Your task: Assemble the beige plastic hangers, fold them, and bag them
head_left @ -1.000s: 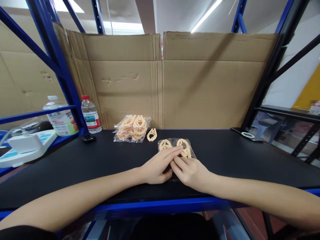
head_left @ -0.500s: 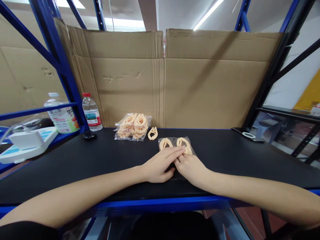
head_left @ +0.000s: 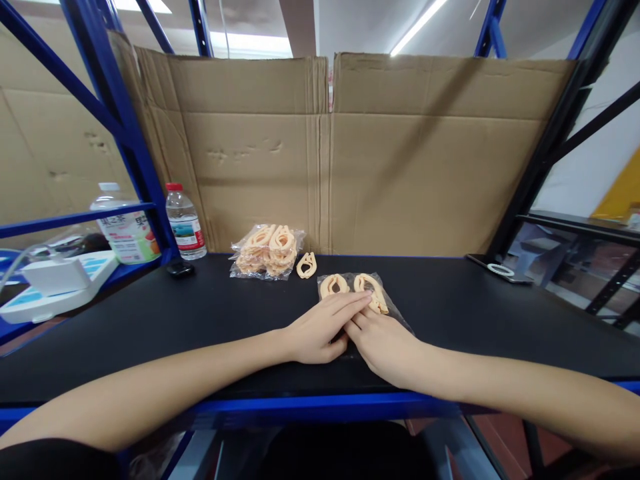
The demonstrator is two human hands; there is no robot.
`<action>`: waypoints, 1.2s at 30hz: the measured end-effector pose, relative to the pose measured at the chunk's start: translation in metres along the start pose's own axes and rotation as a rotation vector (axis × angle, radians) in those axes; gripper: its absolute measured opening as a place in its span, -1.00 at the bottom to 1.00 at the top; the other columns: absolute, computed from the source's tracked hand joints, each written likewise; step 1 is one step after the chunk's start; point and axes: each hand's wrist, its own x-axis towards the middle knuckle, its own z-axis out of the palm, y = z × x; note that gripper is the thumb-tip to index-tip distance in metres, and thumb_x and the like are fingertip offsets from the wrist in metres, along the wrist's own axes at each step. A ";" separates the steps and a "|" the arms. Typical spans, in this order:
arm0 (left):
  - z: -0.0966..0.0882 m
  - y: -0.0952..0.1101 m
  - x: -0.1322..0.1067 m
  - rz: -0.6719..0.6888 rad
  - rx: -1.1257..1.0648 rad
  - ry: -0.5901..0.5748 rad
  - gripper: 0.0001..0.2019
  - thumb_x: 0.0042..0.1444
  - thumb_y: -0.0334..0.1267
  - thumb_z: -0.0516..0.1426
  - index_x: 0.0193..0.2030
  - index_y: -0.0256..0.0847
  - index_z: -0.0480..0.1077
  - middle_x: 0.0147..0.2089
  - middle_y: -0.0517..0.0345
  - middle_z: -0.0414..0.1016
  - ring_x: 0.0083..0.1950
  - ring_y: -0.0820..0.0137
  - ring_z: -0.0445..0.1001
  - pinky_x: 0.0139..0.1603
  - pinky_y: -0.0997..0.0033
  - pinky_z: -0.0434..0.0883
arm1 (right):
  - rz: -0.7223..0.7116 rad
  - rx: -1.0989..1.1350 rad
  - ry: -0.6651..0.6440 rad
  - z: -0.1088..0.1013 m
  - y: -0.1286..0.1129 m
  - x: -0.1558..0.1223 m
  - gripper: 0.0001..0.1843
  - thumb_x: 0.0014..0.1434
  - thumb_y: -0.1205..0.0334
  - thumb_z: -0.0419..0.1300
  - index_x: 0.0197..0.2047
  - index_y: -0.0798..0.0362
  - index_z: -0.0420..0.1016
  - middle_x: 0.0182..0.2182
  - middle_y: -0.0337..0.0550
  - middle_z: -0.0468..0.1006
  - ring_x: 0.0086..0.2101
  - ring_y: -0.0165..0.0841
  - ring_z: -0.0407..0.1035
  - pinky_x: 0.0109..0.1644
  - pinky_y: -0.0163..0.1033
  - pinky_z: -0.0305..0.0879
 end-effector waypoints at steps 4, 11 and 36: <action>0.000 0.000 0.000 -0.003 -0.006 -0.005 -0.21 -0.05 -0.48 0.01 0.36 -0.24 -0.20 0.34 -0.15 0.03 0.35 0.16 0.02 0.32 0.03 0.09 | -0.025 0.167 -0.006 -0.028 0.000 -0.011 -0.60 0.06 0.48 0.05 0.01 0.27 0.39 -0.05 0.23 0.46 0.00 -0.09 0.34 0.03 0.00 0.29; -0.003 0.002 0.001 -0.049 0.015 -0.042 -0.34 0.04 -0.43 0.02 0.31 -0.19 -0.03 0.32 -0.11 0.08 0.31 0.13 0.10 0.30 0.02 0.11 | -0.049 0.553 0.258 -0.084 0.055 0.027 -0.71 0.14 0.50 -0.06 -0.26 0.14 0.48 -0.44 -0.20 0.55 -0.45 -0.45 0.40 -0.32 -0.36 0.29; -0.004 0.004 0.000 -0.001 0.066 -0.050 -0.48 0.08 -0.45 -0.01 0.22 -0.22 0.12 0.31 -0.11 0.12 0.31 0.20 0.11 0.33 0.03 0.04 | -0.109 0.326 0.038 0.034 0.163 0.122 -0.72 0.16 0.43 0.03 -0.13 0.22 0.52 -0.24 0.00 0.58 -0.29 -0.35 0.41 -0.18 -0.32 0.23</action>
